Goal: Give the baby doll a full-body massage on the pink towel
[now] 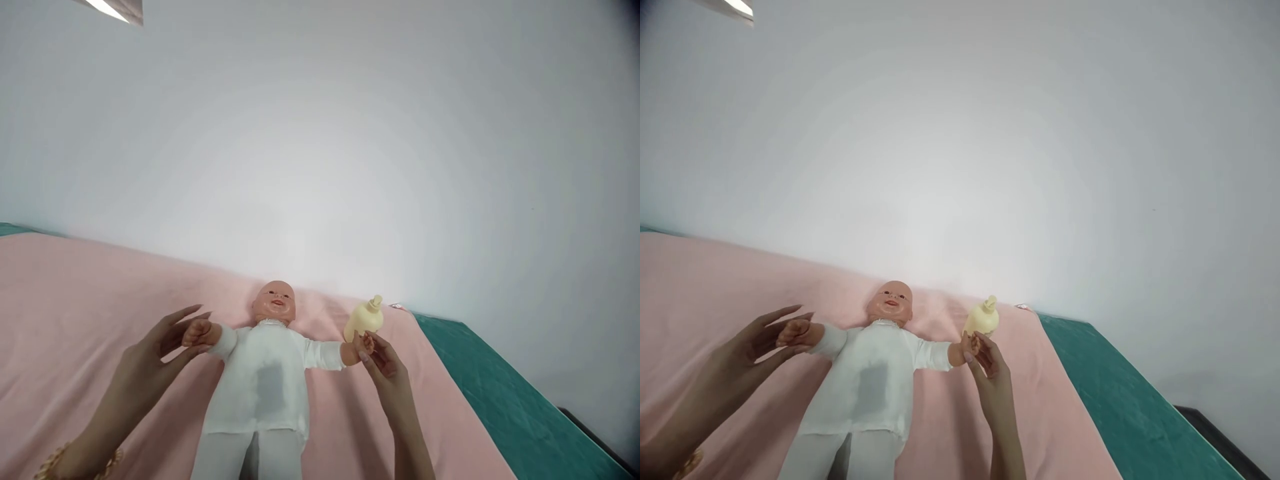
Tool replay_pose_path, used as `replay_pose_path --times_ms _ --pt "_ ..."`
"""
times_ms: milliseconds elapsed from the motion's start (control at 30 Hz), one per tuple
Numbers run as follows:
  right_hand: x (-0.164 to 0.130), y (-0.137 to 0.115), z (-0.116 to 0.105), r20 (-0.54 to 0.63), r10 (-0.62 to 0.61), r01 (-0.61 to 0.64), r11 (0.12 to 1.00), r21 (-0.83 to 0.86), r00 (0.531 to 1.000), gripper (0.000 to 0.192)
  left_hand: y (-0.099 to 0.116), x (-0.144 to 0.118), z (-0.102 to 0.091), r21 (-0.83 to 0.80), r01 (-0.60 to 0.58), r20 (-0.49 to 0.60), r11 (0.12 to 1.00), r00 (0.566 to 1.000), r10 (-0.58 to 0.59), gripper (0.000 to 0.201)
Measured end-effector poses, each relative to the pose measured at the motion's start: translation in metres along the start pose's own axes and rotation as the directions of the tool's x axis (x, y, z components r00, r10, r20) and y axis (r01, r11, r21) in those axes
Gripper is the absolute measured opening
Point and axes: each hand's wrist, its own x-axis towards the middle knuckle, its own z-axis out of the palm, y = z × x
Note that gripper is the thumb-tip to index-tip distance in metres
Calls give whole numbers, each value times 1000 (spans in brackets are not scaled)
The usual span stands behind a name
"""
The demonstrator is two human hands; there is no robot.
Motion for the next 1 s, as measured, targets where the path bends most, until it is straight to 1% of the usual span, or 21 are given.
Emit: replay_pose_path --times_ms 67,133,167,200,233,300,333,367,400,433,467,500,533,600,667,700,800,833,867,900,1000 --pt "-7 -3 13 -8 -48 49 999 13 999 45 4 -8 9 0 -36 27 999 999 36 43" --pt "-15 -7 27 21 -120 120 993 13 993 38 8 -14 18 0 -139 65 990 988 139 33" --pt "-19 -9 34 49 -165 165 986 3 985 34 9 -17 22 7 -230 80 973 970 229 29" --pt "-24 -10 40 84 -215 217 976 -18 973 31 10 -19 26 9 -336 97 942 938 334 26" --pt "-28 -12 47 125 -272 280 959 -50 954 28 10 -20 30 10 -445 113 895 890 442 24" --pt "-36 -14 59 218 -414 446 886 -127 884 29 11 -21 39 2 -644 139 765 758 638 23" --pt "-39 -15 64 262 -493 541 826 -160 830 31 11 -21 42 -3 -717 154 697 689 709 23" --pt "-42 -15 69 308 -568 634 752 -184 763 33 12 -21 46 -7 -769 165 640 630 759 23" --pt "-44 -16 73 358 -627 713 672 -200 692 34 12 -22 49 -15 -800 178 599 588 789 23" --pt "-46 -17 77 407 -664 772 600 -210 627 34 13 -22 52 -29 -814 191 579 565 803 23" --pt "-47 -17 80 451 -681 811 543 -218 577 33 13 -23 54 -44 -815 203 577 559 804 22" --pt "-48 -18 83 486 -685 835 501 -226 543 31 13 -23 56 -57 -809 214 585 563 798 22" --pt "-49 -19 85 509 -685 850 473 -233 521 29 13 -23 57 -70 -799 227 597 570 790 22" --pt "-51 -22 87 528 -687 864 440 -244 499 27 11 -24 58 -78 -785 258 614 580 773 24" --pt "-52 -23 88 544 -689 876 414 -248 479 26 9 -24 58 -78 -786 253 613 579 775 25" --pt "-52 -24 89 553 -687 881 403 -248 471 25 9 -24 57 -77 -780 237 621 591 771 24" --pt "-53 -24 89 573 -675 883 399 -246 465 23 10 -25 56 -64 -717 194 695 674 713 23" --pt "-54 -23 90 579 -668 881 404 -245 467 23 11 -26 56 -61 -697 195 715 694 693 21" --pt "-54 -23 90 587 -659 879 411 -242 470 22 13 -26 57 -59 -688 199 723 702 684 20" --pt "-54 -23 90 595 -650 876 418 -239 473 22 14 -26 57 -61 -692 200 720 698 688 18" --pt "-54 -21 92 609 -633 871 432 -234 478 23 16 -26 59 -80 -718 199 692 668 717 13"
